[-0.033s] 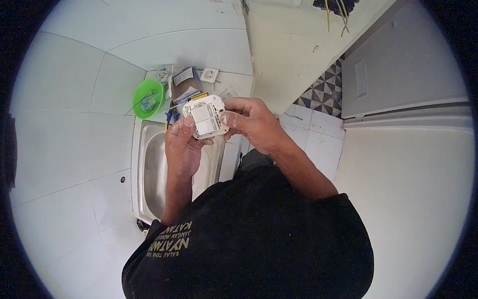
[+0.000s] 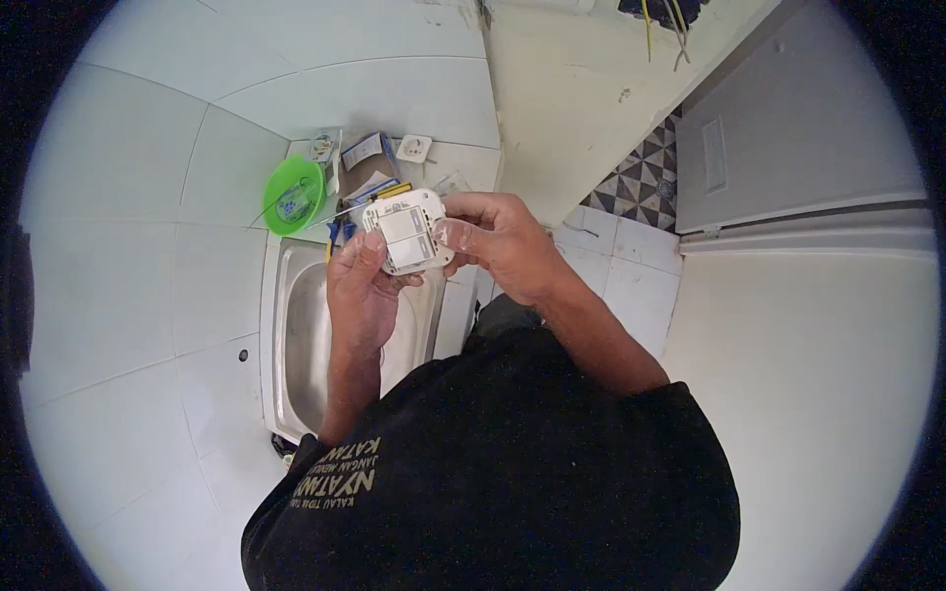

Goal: The recorder is seen repairing and installing components into electrical sockets on a wall.

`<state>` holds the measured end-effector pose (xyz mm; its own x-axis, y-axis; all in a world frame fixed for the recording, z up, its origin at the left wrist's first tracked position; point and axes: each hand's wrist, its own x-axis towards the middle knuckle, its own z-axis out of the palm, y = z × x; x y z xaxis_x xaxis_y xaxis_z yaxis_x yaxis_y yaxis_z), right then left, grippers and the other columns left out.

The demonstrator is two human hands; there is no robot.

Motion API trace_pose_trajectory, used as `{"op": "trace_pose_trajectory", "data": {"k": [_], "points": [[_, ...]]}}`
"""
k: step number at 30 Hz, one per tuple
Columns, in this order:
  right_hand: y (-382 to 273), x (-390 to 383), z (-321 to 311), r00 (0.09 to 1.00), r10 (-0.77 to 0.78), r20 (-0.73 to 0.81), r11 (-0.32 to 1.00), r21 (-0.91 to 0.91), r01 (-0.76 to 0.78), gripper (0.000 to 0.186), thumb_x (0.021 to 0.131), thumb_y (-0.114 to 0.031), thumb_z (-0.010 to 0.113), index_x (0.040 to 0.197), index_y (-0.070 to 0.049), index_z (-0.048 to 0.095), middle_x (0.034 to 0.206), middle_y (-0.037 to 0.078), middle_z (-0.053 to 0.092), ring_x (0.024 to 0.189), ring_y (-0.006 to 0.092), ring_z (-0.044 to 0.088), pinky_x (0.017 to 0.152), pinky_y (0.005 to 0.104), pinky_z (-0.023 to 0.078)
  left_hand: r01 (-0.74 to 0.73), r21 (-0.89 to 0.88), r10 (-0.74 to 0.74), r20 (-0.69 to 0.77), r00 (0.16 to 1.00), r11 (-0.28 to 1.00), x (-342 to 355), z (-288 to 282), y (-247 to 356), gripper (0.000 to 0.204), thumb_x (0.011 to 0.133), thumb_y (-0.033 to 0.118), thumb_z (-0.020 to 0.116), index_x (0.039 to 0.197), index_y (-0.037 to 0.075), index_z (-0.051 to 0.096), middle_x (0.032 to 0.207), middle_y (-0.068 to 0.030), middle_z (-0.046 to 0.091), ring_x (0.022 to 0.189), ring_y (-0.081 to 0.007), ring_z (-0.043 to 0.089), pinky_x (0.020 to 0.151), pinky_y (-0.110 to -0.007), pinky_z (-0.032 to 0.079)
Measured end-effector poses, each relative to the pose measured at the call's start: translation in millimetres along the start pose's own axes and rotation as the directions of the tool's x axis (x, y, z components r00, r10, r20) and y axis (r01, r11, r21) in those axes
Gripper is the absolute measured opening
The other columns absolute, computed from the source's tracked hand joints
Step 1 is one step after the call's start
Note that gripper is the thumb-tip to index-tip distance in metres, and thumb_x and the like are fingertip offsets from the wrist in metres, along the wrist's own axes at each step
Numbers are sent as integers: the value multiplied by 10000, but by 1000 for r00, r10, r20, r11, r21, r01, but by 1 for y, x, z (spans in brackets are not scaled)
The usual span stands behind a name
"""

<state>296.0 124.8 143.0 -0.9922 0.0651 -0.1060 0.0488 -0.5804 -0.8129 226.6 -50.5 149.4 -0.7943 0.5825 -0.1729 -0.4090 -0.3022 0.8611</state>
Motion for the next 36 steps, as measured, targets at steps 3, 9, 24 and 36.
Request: {"op": "trace_pose_trajectory", "data": {"k": [3,9,24,36], "points": [[-6,-2,2,1000,0,-19,987,-163,-3,370,900,-250,647,1114,51,618,939,88,656,798,135,610,657,292,506,-23,50,25,-42,999,998,-1,7,0,376,987,290,514,1131,-51,581,972,-122,678,802,-190,686,650,-305,579],[-3,-3,1,992,-117,-40,945,-312,99,307,883,-221,651,1013,57,659,829,71,650,709,117,564,628,270,486,-137,258,164,-83,983,956,2,12,-9,439,1000,356,484,1019,-50,650,879,-102,674,718,-135,633,615,-290,523],[10,-8,-3,985,-172,-33,917,-371,147,339,915,-255,629,1046,57,650,828,61,649,706,104,556,634,268,477,-213,425,273,-87,958,880,3,5,-14,430,995,343,495,915,-38,676,802,-60,651,711,-97,544,648,-267,441],[9,-5,4,998,54,28,997,56,-56,346,922,-191,606,1151,66,585,963,92,643,786,132,595,665,281,514,75,148,-50,-168,985,986,8,0,2,399,977,363,509,1048,-14,622,833,-92,687,631,-134,642,502,-262,480]]}}
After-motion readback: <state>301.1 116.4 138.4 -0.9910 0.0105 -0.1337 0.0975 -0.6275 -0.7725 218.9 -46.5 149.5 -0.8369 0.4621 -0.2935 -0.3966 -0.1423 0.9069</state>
